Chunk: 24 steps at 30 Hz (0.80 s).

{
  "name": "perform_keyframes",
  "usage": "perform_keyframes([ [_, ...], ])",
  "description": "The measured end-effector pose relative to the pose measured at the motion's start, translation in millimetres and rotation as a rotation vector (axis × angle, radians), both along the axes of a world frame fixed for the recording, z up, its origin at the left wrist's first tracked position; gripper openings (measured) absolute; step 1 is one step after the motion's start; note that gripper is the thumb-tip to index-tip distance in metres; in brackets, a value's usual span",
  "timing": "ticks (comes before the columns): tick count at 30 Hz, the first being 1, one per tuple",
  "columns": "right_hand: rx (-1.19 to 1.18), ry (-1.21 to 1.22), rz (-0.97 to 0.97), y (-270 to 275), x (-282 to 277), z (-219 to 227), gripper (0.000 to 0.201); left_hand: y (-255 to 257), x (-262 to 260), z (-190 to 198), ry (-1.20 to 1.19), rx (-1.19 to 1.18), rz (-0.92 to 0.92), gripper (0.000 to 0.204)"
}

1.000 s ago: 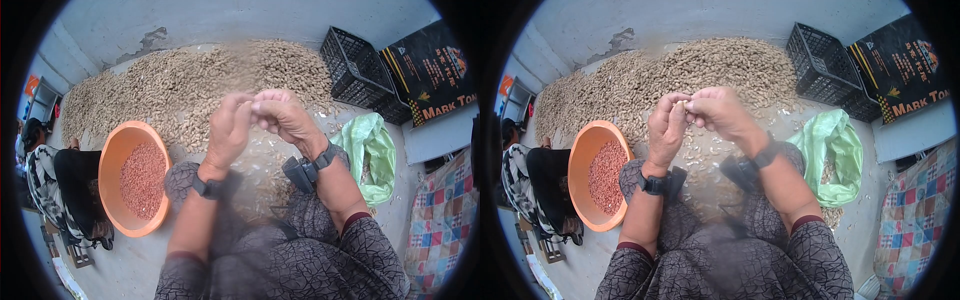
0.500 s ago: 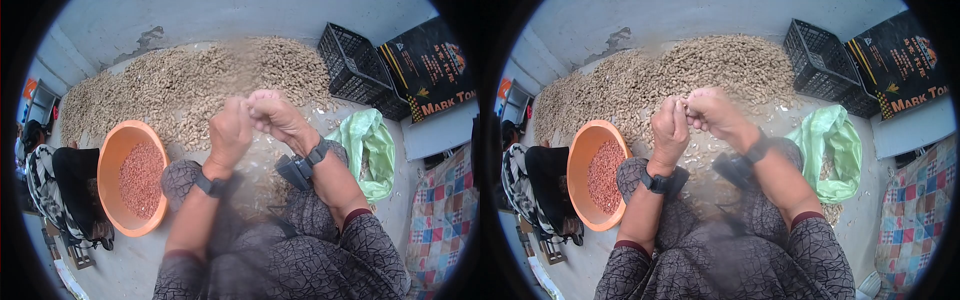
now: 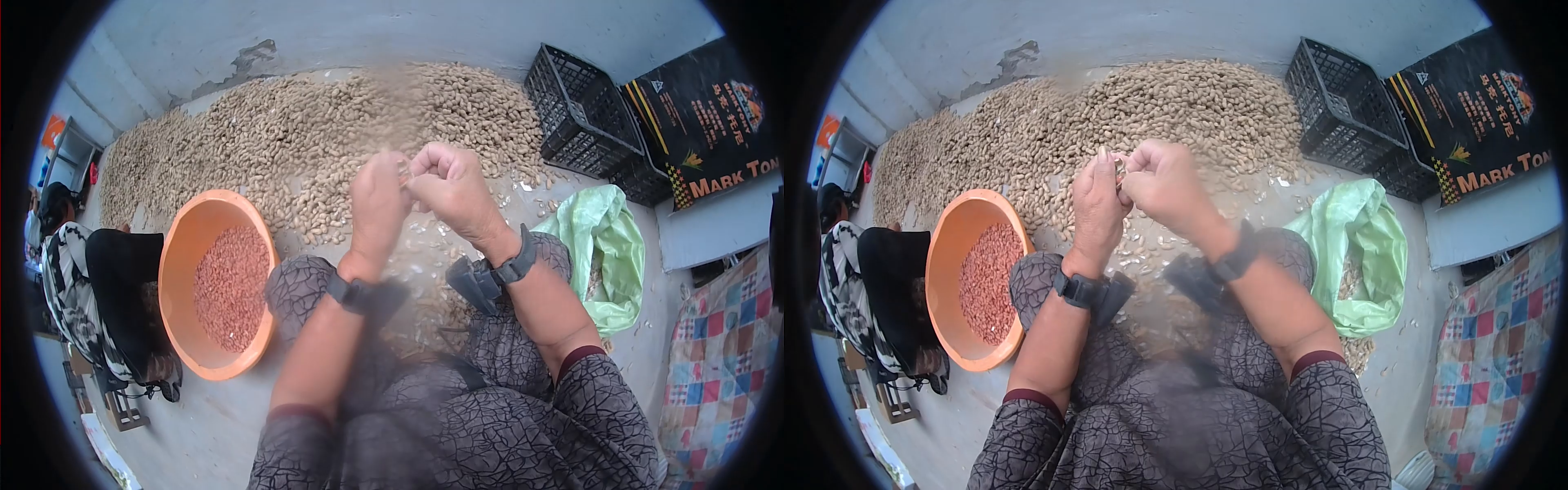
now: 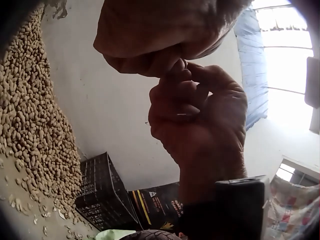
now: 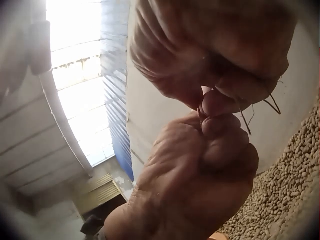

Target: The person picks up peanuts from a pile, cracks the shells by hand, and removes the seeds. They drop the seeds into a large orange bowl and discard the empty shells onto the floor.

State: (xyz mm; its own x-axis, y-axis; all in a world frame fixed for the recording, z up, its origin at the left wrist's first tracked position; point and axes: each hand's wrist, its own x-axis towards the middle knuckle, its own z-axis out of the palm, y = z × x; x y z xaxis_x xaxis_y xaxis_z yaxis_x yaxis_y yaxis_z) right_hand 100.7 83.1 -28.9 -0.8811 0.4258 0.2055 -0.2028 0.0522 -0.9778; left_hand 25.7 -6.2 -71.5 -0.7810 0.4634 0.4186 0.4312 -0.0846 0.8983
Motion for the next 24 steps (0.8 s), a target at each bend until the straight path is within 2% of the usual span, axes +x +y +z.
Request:
perform_keyframes([
  [1, 0.001, -0.003, 0.004, 0.4, 0.2, -1.1, 0.006, -1.4, 0.1, 5.2, -0.3, 0.084, -0.103, 0.03],
  [2, 0.252, 0.009, -0.065, 1.7, 1.2, -2.0, 0.004, -2.4, -0.5, 8.7, -0.599, 0.169, -0.206, 0.03],
  [3, 0.503, 0.023, -0.134, 2.5, 2.2, -2.7, 0.004, -1.2, -7.0, 0.4, -0.601, 0.172, -0.202, 0.03],
  [4, 0.505, 0.021, -0.128, 2.8, 2.3, -2.3, 0.004, 1.2, -16.6, -10.9, -0.288, 0.071, -0.161, 0.031],
  [5, 0.679, 0.107, -0.177, 3.1, 2.4, -1.7, 0.002, 2.1, -22.9, -23.4, 0.024, -0.032, -0.117, 0.031],
  [6, 0.851, 0.196, -0.226, 3.4, 2.3, -1.2, 0.004, 0.5, -21.8, -20.6, 0.021, -0.031, -0.115, 0.031],
  [8, 0.897, 0.187, -0.217, 4.3, 2.9, -1.3, 0.004, -3.2, -19.4, -15.3, -0.282, -0.005, -0.216, 0.032],
  [9, 0.941, 0.179, -0.21, 4.2, 2.6, -1.3, 0.005, -5.6, -15.9, -7.2, -0.285, -0.004, -0.213, 0.032],
  [11, 0.983, 0.235, -0.236, 2.7, 1.3, 0.0, 0.005, -10.1, -6.8, 11.0, -0.888, 0.19, -0.338, 0.033],
  [13, 1.025, 0.292, -0.263, 2.8, -0.4, -0.4, 0.005, -10.3, -4.1, 17.5, -0.94, 0.226, -0.343, 0.03],
  [15, 0.969, 0.279, -0.29, 4.1, -0.7, -3.7, 0.005, -10.6, -4.2, 16.9, -0.991, 0.263, -0.35, 0.028],
  [20, 0.847, 0.136, -0.298, 8.8, 2.1, 0.0, 0.005, -16.3, -10.9, 17.7, -0.966, 0.376, -0.591, 0.016],
  [24, 0.819, 0.107, -0.301, 11.5, 1.6, 0.1, 0.005, -15.8, -10.2, 20.3, -0.907, 0.344, -0.633, 0.012],
])
